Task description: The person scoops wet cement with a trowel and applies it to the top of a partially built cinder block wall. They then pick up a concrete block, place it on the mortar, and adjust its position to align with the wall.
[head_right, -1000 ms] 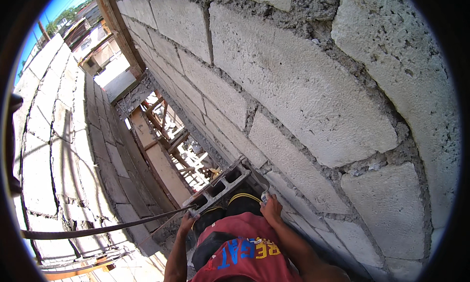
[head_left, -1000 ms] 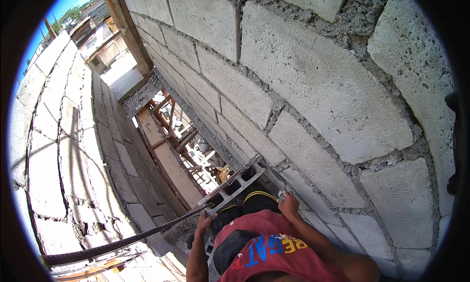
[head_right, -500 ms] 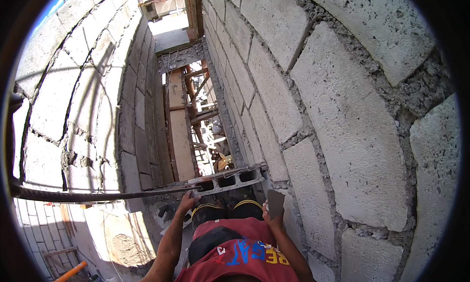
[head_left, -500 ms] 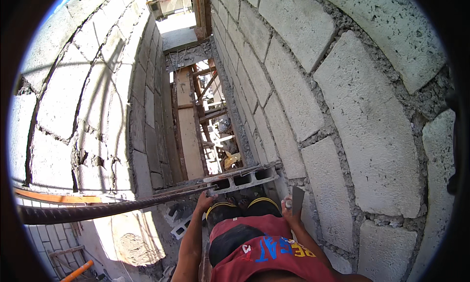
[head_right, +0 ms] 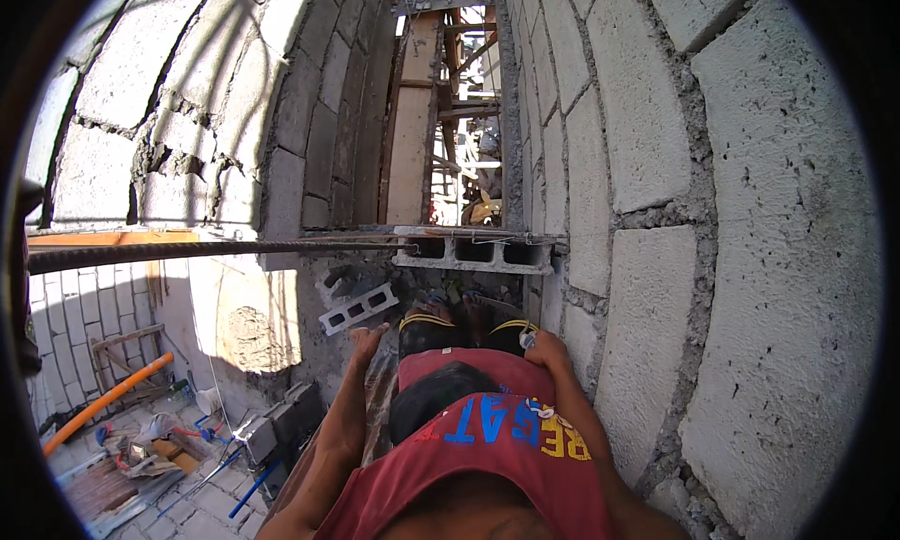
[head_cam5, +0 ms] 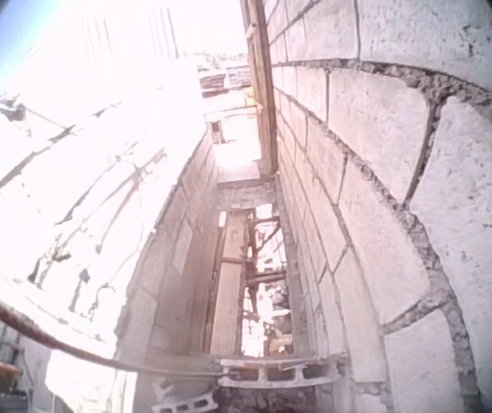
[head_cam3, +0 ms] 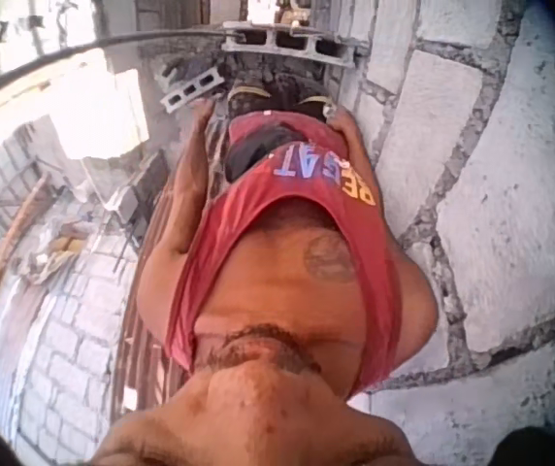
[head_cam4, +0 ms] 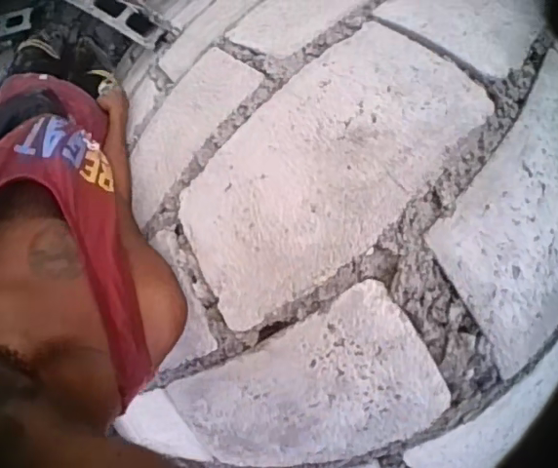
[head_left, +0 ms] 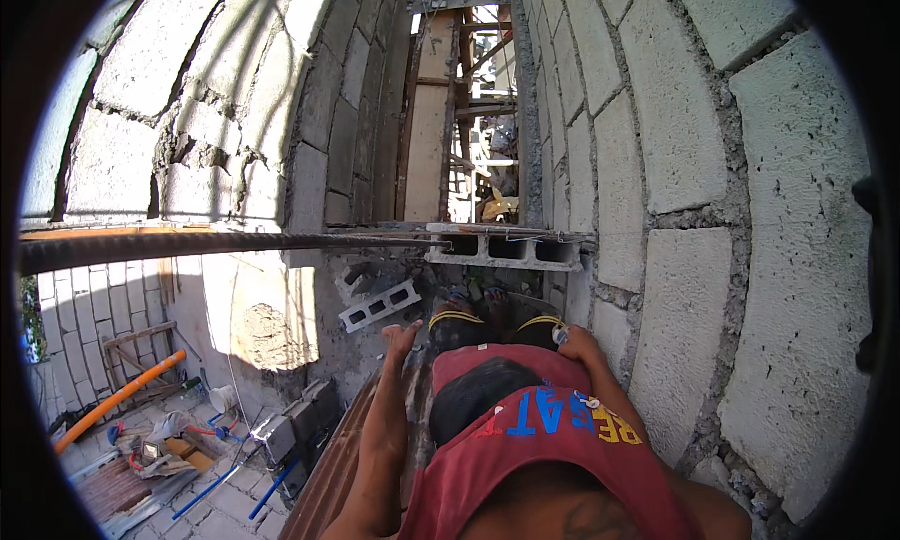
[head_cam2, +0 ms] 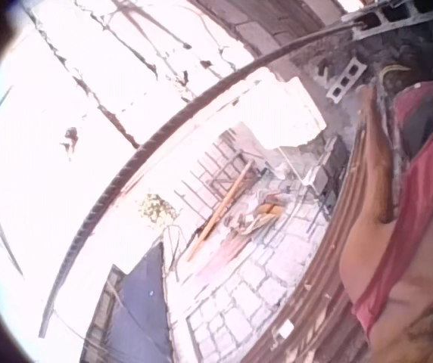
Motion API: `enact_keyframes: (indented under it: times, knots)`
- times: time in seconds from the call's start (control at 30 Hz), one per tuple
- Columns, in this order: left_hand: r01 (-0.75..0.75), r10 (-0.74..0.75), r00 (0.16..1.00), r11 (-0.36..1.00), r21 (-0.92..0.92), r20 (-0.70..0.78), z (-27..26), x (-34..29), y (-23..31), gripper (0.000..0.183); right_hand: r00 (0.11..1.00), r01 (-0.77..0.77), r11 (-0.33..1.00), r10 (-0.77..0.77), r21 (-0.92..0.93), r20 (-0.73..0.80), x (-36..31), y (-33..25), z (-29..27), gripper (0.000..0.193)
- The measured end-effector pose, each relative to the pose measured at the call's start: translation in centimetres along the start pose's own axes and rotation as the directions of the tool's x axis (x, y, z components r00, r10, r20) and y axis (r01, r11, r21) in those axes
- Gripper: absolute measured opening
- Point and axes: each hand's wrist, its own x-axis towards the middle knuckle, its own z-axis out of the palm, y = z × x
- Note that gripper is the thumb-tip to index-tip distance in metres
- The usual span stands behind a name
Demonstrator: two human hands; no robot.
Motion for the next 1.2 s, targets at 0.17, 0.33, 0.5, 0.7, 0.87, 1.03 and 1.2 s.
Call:
enact_keyframes:
  times: [0.17, 0.33, 0.5, 0.7, 0.87, 1.03, 1.2]
  knots:
    - [0.028, -0.026, 1.000, 0.979, -0.204, 0.009, -0.1, -5.4, 5.9, 0.062, 0.965, 0.101, 0.993, -0.083, -0.060, 0.249, 3.7, -4.4, -6.5, 0.052]
    - [-0.146, 0.080, 0.980, 0.912, -0.385, -0.183, 2.9, -12.9, 7.3, 0.031, 0.927, 0.324, 0.884, -0.226, -0.337, 0.298, 3.6, -8.0, -7.5, 0.057]
    - [-0.164, 0.100, 0.955, 0.962, -0.219, -0.278, 4.1, -15.1, 3.5, 0.047, 0.915, 0.325, 0.906, -0.230, -0.271, 0.332, 2.4, -8.1, -5.5, 0.060]
    - [0.188, -0.237, 0.929, 0.964, -0.187, -0.284, 3.0, -18.0, -1.0, 0.055, 0.855, 0.463, 0.865, -0.378, -0.193, 0.356, 0.6, -12.3, -6.5, 0.053]
    - [0.392, -0.415, 0.909, 0.885, -0.249, -0.044, 0.2, -17.7, -4.6, 0.064, 0.698, 0.672, 0.735, -0.588, -0.092, 0.409, -4.7, -20.4, -5.5, 0.049]
    - [0.475, -0.487, 0.873, 0.840, -0.262, 0.021, -3.9, -15.2, -11.2, 0.072, 0.730, 0.539, 0.833, -0.537, 0.129, 0.422, -6.1, -28.3, 0.0, 0.048]
    - [0.453, -0.446, 0.892, 0.877, -0.160, 0.077, -7.9, -8.5, -20.1, 0.068, 0.834, 0.410, 0.910, -0.346, -0.062, 0.429, 2.6, -37.1, 12.2, 0.037]
